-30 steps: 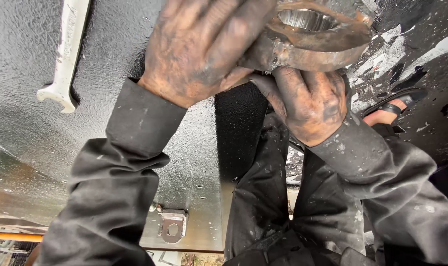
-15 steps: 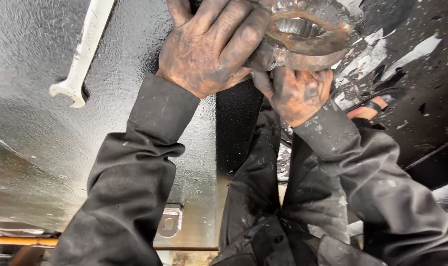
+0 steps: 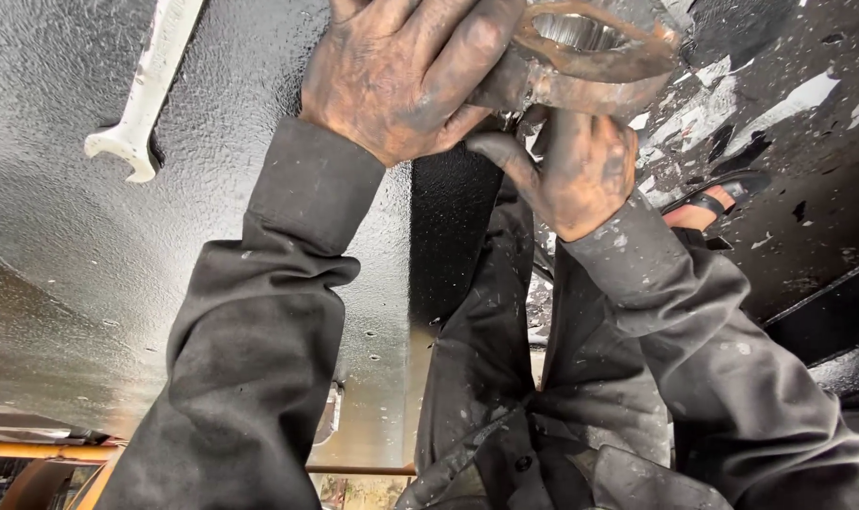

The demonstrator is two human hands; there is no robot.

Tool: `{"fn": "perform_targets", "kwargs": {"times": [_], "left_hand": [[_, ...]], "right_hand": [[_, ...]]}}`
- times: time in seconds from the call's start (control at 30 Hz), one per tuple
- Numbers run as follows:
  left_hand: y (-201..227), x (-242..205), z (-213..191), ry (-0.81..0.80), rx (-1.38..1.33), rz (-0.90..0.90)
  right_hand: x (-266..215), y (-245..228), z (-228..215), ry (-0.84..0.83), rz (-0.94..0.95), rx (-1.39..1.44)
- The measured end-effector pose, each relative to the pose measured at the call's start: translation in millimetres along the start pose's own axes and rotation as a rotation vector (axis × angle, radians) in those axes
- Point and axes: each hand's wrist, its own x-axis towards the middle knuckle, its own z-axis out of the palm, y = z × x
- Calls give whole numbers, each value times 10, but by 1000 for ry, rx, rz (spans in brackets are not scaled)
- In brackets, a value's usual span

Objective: The person uses a wrench to tighten bolts on a metal bracket attached to a large black metal surface. They repeatedly insert bolts, hand-tighten them, and then use the wrench to secure them in place.

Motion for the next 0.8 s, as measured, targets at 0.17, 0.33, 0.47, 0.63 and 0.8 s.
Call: {"fn": "perform_targets", "kwargs": {"times": [0.17,0.33,0.47,0.63,0.8], "left_hand": [[-8,-17,38,-5,69,-12],[-8,-42,55,14,34,-3],[22,-20,50,-46,15,-20],[14,-26,-16,-11,-27,-7],[9,40,-35,107,-77,3]], "right_hand": [[-122,95,-1,22,-130,-283],[87,70,-127,29,-347,-433],[122,0,-199,-34,-361,-461],[139,71,-116,-33,-367,-510],[206,17,-101,-24,-259,-378]]}}
